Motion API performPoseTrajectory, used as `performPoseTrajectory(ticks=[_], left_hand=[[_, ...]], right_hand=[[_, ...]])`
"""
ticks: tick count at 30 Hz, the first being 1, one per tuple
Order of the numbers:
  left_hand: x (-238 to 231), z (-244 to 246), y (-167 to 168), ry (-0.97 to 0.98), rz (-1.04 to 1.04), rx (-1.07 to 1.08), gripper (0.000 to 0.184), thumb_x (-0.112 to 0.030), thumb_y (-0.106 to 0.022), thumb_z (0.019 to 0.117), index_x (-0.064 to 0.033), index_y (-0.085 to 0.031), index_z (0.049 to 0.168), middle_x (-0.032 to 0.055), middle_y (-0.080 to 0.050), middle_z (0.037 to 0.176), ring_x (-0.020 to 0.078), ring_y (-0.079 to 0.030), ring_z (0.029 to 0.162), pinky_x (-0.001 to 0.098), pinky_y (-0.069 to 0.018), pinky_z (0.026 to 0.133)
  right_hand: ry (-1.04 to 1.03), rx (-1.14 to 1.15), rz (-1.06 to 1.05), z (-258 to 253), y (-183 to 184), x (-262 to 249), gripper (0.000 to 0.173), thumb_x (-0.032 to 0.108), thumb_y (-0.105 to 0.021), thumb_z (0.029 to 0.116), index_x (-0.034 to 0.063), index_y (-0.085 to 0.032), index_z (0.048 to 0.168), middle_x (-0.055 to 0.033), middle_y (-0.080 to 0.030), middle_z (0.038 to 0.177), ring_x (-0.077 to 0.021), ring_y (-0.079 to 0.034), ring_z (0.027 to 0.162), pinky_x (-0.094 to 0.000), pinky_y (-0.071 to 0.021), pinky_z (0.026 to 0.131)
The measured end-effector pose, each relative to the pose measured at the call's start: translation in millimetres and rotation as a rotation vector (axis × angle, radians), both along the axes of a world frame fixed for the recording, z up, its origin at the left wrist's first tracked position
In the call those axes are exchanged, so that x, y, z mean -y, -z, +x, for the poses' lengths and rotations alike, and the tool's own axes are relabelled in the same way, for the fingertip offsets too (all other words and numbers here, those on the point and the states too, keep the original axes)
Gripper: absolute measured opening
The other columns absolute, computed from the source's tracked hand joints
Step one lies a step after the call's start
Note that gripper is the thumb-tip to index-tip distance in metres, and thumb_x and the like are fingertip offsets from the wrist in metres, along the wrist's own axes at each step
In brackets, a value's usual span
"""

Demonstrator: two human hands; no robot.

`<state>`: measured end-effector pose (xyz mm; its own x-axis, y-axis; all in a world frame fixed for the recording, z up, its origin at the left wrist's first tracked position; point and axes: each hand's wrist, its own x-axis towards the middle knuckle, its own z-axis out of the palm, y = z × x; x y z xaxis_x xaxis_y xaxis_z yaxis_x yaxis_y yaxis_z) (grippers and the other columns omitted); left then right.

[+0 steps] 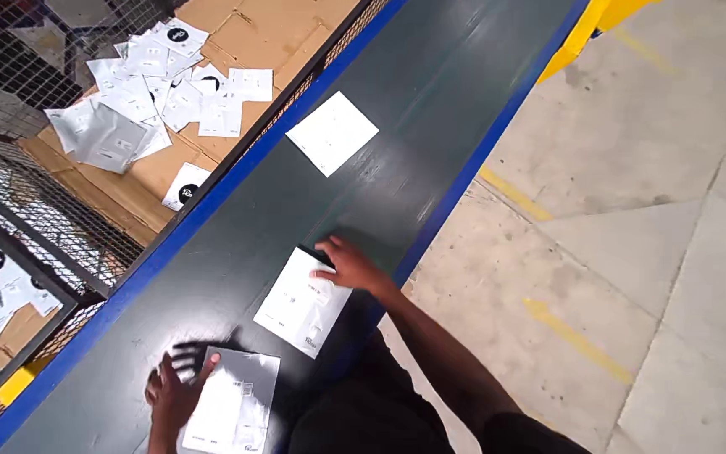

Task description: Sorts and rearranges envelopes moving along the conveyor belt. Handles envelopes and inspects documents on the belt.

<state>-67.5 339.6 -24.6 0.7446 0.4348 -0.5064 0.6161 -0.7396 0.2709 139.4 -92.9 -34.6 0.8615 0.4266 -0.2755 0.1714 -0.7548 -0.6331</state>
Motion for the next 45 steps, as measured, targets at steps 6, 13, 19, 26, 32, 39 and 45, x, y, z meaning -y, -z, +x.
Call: performPoseTrajectory(ticks=[6,13,19,26,32,39,45], left_hand=[[54.1,-121.3,49.1,-0.469,0.218,0.033,0.142,-0.092,-0.066,0.0632,-0.0102,-0.010,0.165,0.0384,0.003,0.164,0.0634,-0.001,0.148,0.0883,-0.0114,0.105],[116.0,-71.4,63.0,-0.325,0.266,0.212,0.134,-0.101,-0.051,0.0620,-0.0165,-0.026,0.164,0.0344,-0.003,0.166,0.0629,0.001,0.149,0.0866,-0.0039,0.107],[107.1,-67.1,65.7,-0.356,0.291,0.238,0.132,-0.101,-0.052,0.0618,-0.0179,-0.030,0.163,0.0332,-0.006,0.166,0.0618,-0.001,0.149,0.0834,-0.0033,0.110],[86.9,-74.7,68.8,-0.377,0.358,0.221,0.119,-0.097,-0.048,0.0717,-0.0224,-0.032,0.163,0.0242,-0.017,0.168,0.0540,-0.009,0.153,0.0851,-0.0021,0.110],[88.6,-74.2,73.7,-0.415,0.422,0.186,0.117,-0.098,-0.041,0.0743,-0.0215,-0.031,0.163,0.0237,-0.020,0.168,0.0539,-0.012,0.152,0.0851,-0.0032,0.109],[82.7,-60.9,76.9,-0.514,0.454,0.183,0.115,-0.099,-0.039,0.0735,-0.0252,-0.033,0.162,0.0244,-0.020,0.167,0.0530,-0.013,0.153,0.0845,-0.0034,0.110],[51.2,-84.5,32.6,-0.429,0.041,0.180,0.101,-0.069,-0.060,0.0847,-0.0152,-0.027,0.163,0.0259,-0.019,0.167,0.0513,-0.011,0.153,0.0798,-0.0090,0.113]], right_hand=[[0.462,0.208,-0.203,203.3,23.5,12.9,0.116,0.075,-0.068,0.0802,-0.0026,-0.031,0.157,-0.0292,-0.030,0.162,-0.0476,-0.032,0.149,-0.0647,-0.0335,0.117],[0.132,0.192,-0.327,206.6,30.5,-96.4,0.154,0.075,-0.087,0.0491,0.0023,-0.013,0.163,-0.0317,-0.041,0.152,-0.0500,-0.040,0.140,-0.0691,-0.0343,0.109],[-0.212,0.048,-0.113,186.3,27.9,-170.2,0.047,0.017,-0.068,0.0934,0.0026,-0.057,0.136,-0.0179,-0.073,0.104,-0.0357,-0.070,0.101,-0.0579,-0.0553,0.092],[-1.295,0.348,0.056,192.3,29.4,-226.1,0.037,0.022,-0.050,0.1049,0.0183,-0.063,0.140,-0.0085,-0.055,0.150,-0.0320,-0.048,0.142,-0.0529,-0.0398,0.117],[-0.559,0.477,-0.279,278.9,19.1,-238.8,0.056,0.033,-0.037,0.1087,0.0037,-0.041,0.156,-0.0260,-0.029,0.164,-0.0467,-0.025,0.153,-0.0649,-0.0230,0.122],[-0.771,0.227,-0.032,81.0,2.7,-253.4,0.086,0.076,-0.046,0.0931,0.0131,-0.049,0.151,-0.0099,-0.045,0.159,-0.0268,-0.040,0.148,-0.0532,-0.0353,0.120],[-0.825,0.159,-0.059,-27.0,38.5,-217.9,0.106,0.066,-0.074,0.0803,0.0153,-0.030,0.162,-0.0066,-0.032,0.168,-0.0243,-0.027,0.155,-0.0524,-0.0199,0.127]])
